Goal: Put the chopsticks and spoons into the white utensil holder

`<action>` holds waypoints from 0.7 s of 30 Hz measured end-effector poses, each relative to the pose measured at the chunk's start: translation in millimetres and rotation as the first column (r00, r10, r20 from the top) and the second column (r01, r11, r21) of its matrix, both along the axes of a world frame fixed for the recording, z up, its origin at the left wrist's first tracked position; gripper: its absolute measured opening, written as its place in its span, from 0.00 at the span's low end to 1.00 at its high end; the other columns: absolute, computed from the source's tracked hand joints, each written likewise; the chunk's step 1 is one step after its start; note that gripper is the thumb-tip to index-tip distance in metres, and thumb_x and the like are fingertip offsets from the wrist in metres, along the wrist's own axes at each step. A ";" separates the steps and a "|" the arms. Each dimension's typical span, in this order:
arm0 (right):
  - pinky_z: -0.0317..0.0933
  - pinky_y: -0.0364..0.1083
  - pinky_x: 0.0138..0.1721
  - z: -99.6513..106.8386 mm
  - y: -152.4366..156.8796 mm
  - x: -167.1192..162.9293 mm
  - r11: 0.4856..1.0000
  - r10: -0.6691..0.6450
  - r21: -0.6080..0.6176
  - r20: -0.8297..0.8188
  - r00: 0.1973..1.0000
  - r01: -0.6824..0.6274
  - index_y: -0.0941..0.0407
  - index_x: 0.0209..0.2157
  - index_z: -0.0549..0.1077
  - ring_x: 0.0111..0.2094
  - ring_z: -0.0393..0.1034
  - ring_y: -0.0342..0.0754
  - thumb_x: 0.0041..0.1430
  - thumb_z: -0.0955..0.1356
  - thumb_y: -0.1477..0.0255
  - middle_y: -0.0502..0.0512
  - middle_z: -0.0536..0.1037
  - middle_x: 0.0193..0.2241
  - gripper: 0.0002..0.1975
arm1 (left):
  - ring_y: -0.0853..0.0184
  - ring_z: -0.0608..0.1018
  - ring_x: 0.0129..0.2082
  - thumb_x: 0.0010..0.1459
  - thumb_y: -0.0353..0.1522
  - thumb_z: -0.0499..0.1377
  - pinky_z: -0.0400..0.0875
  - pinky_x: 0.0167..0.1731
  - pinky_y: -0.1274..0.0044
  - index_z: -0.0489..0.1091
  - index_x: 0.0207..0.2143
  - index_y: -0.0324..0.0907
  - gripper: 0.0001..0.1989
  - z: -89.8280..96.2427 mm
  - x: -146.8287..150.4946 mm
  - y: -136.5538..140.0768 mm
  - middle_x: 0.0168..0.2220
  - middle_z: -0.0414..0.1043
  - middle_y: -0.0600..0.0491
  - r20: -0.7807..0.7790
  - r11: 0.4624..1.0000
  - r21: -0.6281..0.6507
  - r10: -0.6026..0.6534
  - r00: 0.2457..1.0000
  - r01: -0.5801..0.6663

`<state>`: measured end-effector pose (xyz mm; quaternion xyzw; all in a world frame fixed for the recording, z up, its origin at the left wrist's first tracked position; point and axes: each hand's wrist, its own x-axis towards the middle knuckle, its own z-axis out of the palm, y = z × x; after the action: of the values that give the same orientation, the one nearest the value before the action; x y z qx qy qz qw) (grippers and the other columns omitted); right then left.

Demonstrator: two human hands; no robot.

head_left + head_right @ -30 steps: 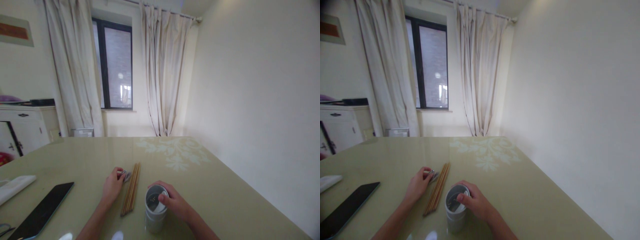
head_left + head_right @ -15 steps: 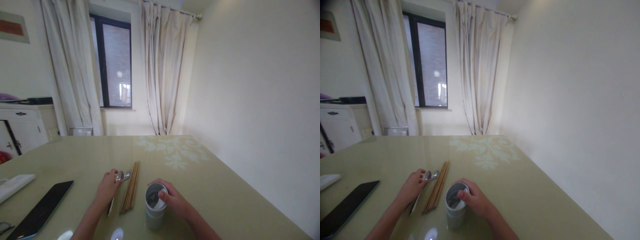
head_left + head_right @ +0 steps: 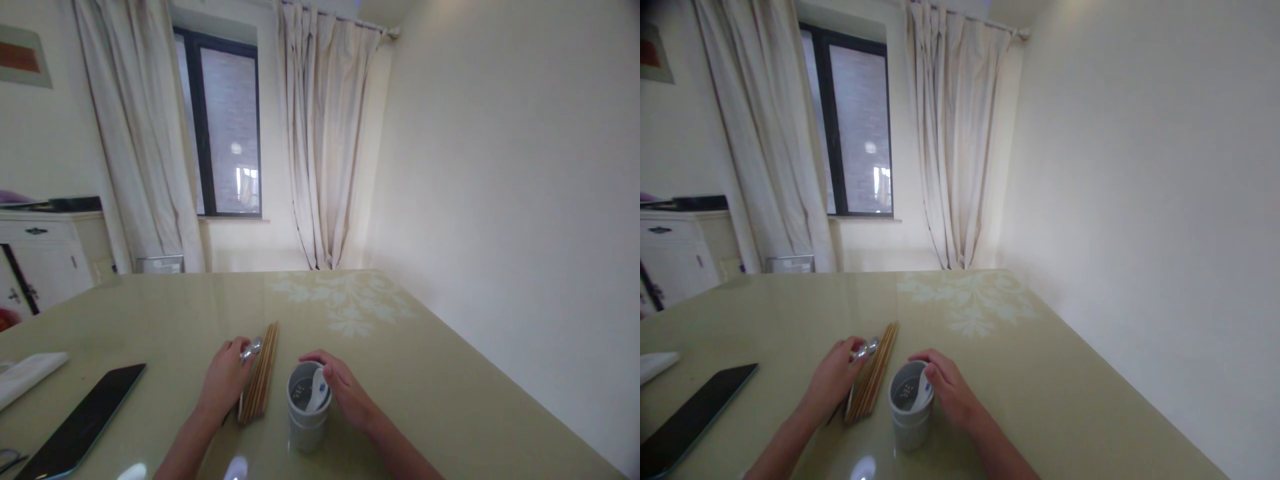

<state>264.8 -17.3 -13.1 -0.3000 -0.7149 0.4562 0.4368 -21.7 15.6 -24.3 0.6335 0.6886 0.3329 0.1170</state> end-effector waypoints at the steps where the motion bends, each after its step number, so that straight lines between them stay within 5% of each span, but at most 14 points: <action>1: 0.66 0.58 0.55 -0.4 0.6 0.0 1.000 -0.017 -0.003 -0.001 1.000 0.017 0.54 0.54 0.80 0.51 0.76 0.61 0.67 0.58 0.36 0.63 0.81 0.48 0.40 | 0.57 0.81 0.42 0.63 0.37 0.54 0.74 0.48 0.67 0.74 0.44 0.41 0.13 6.7 6.3 -3.6 0.45 0.79 0.43 0.057 0.998 0.065 -0.022 0.998 0.018; 6: 0.66 0.58 0.56 0.7 1.6 2.9 0.999 0.011 -0.033 -0.040 0.999 -0.012 0.55 0.55 0.80 0.51 0.76 0.62 0.65 0.57 0.33 0.64 0.82 0.48 0.44 | 0.63 0.78 0.32 0.66 0.48 0.55 0.73 0.32 0.73 0.77 0.43 0.44 0.20 55.1 54.4 -33.4 0.36 0.79 0.50 0.329 0.941 0.226 -0.318 0.889 0.253; 11: 0.63 0.59 0.62 1.8 4.3 4.1 0.984 0.175 0.011 -0.142 0.974 -0.175 0.53 0.61 0.77 0.59 0.72 0.67 0.47 0.75 0.35 0.62 0.80 0.57 0.48 | 0.61 0.79 0.43 0.64 0.37 0.61 0.72 0.43 0.72 0.81 0.42 0.46 0.10 98.3 92.2 -49.4 0.43 0.80 0.50 0.029 0.792 0.030 -0.610 0.792 0.609; 15: 0.64 0.58 0.62 -0.6 6.1 2.4 0.985 0.170 0.035 -0.024 0.985 -0.169 0.52 0.64 0.75 0.58 0.73 0.66 0.39 0.85 0.50 0.60 0.80 0.57 0.51 | 0.60 0.79 0.47 0.63 0.28 0.58 0.70 0.49 0.70 0.80 0.39 0.45 0.10 104.3 98.4 -43.5 0.44 0.79 0.49 -0.212 0.783 -0.103 -0.619 0.756 0.613; 21: 0.68 0.55 0.54 -2.2 3.7 -1.1 0.991 0.123 0.053 -0.001 0.992 -0.123 0.54 0.57 0.79 0.50 0.76 0.61 0.44 0.84 0.51 0.58 0.84 0.50 0.41 | 0.61 0.79 0.45 0.68 0.29 0.53 0.71 0.46 0.71 0.77 0.36 0.44 0.13 95.7 93.9 -39.8 0.42 0.78 0.49 -0.290 0.771 -0.029 -0.616 0.732 0.637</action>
<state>263.6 -13.6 -15.3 -0.2430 -0.7428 0.4640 0.4171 72.2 -24.1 71.4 0.8729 0.4317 0.2045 0.0996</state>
